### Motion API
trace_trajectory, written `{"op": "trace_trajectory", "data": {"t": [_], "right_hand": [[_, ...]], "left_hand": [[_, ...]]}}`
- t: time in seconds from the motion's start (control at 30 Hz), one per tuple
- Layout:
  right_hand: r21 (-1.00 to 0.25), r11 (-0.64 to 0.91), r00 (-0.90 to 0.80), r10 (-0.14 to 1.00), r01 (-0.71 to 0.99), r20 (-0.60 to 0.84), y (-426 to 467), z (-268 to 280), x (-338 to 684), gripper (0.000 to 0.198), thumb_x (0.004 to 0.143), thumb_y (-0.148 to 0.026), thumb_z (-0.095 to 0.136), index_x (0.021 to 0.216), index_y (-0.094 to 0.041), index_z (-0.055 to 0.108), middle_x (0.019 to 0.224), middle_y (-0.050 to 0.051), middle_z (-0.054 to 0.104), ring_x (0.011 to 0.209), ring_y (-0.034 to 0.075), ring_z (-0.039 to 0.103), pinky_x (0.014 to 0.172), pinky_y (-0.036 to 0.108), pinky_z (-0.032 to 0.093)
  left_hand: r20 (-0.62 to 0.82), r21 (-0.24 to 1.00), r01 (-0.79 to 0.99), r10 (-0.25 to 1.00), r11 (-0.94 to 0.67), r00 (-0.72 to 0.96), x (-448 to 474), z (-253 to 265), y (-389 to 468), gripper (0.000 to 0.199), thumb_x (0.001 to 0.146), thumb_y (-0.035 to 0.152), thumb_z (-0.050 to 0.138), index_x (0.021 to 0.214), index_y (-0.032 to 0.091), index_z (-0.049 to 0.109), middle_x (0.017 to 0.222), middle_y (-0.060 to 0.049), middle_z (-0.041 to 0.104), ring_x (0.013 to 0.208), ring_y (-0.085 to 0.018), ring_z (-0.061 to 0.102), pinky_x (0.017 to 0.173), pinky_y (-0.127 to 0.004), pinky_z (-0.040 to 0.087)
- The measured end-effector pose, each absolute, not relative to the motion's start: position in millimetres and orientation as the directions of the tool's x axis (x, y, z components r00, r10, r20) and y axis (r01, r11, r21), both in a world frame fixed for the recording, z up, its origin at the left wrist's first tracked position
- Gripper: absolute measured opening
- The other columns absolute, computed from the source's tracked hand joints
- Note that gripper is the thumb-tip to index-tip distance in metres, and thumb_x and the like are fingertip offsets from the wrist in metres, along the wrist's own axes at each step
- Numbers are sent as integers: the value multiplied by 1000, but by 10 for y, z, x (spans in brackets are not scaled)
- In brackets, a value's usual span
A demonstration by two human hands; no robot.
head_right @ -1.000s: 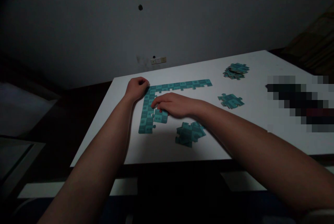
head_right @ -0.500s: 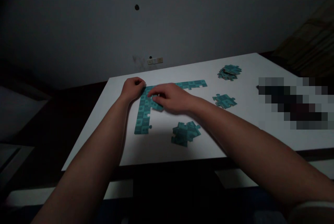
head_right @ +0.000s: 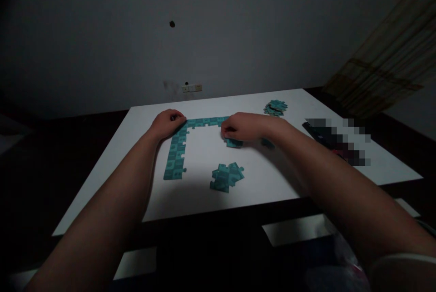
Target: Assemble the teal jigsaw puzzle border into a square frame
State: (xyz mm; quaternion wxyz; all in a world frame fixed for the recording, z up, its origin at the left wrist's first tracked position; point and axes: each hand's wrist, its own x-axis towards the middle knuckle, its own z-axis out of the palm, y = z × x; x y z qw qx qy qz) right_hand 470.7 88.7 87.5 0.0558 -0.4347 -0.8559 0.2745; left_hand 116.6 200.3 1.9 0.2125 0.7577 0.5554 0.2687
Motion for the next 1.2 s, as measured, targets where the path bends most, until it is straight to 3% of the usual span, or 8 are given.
{"op": "trace_trajectory", "data": {"t": [0.1, 0.3, 0.47, 0.57, 0.63, 0.93, 1.1, 1.2], "right_hand": [[-537, 462, -628, 758, 706, -174, 903, 721, 4790, 19, 108, -34, 78, 93, -29, 89, 88, 3, 86, 75, 25, 65, 79, 40, 50], [-641, 499, -629, 777, 584, 32, 761, 798, 4808, 15, 101, -43, 92, 106, -30, 97, 117, 10, 95, 104, 34, 83, 99, 45, 62], [-694, 468, -730, 672, 547, -122, 514, 903, 4718, 32, 90, -38, 106, 119, -32, 97, 121, 8, 94, 105, 35, 85, 96, 45, 63], [-647, 417, -673, 710, 638, -207, 373, 846, 4635, 59, 71, -34, 121, 124, -37, 95, 121, 7, 94, 99, 36, 85, 84, 45, 61], [-606, 407, -641, 731, 684, -232, 312, 805, 4577, 61, 69, -33, 124, 123, -37, 95, 111, 6, 93, 89, 33, 82, 75, 44, 56], [-705, 383, -714, 655, 597, -248, 395, 755, 4505, 25, 95, -17, 101, 105, -39, 98, 101, 5, 93, 81, 30, 83, 74, 42, 60], [-805, 315, -756, 612, 503, -233, 522, 706, 4627, 9, 108, -33, 88, 112, -32, 96, 101, 5, 93, 85, 27, 81, 76, 38, 61], [-858, 293, -704, 702, 423, -108, 595, 606, 4634, 18, 112, -45, 84, 117, -29, 92, 103, 5, 91, 90, 28, 80, 81, 38, 63]], "left_hand": [[157, 592, 738, 945, -323, 288, 1187, 30, 1973, 32, 95, 58, 97, 108, 29, 92, 133, -14, 89, 123, -40, 82, 116, -53, 65], [118, 479, 790, 920, -383, 374, 1378, 54, 1971, 50, 84, 60, 111, 118, 30, 88, 139, -13, 78, 142, -48, 71, 135, -63, 55], [113, 461, 822, 941, -335, 320, 1426, 35, 1996, 50, 87, 61, 108, 120, 30, 84, 131, -13, 75, 143, -49, 65, 137, -65, 52], [116, 447, 836, 948, -318, 298, 1406, 23, 1993, 52, 90, 63, 106, 122, 30, 82, 134, -14, 77, 144, -49, 64, 138, -66, 51], [118, 443, 838, 947, -319, 299, 1402, 20, 1988, 51, 91, 61, 106, 123, 29, 82, 138, -15, 77, 144, -48, 64, 139, -67, 51], [105, 433, 843, 947, -319, 305, 1432, 39, 1966, 49, 95, 56, 105, 127, 28, 80, 139, -12, 74, 150, -48, 62, 138, -63, 50], [97, 455, 831, 945, -321, 312, 1447, 43, 1956, 48, 97, 54, 106, 128, 27, 80, 141, -12, 75, 148, -46, 61, 135, -59, 51], [104, 452, 834, 947, -317, 304, 1463, 47, 1942, 48, 96, 55, 106, 126, 27, 80, 141, -13, 75, 146, -47, 62, 135, -61, 51]]}}
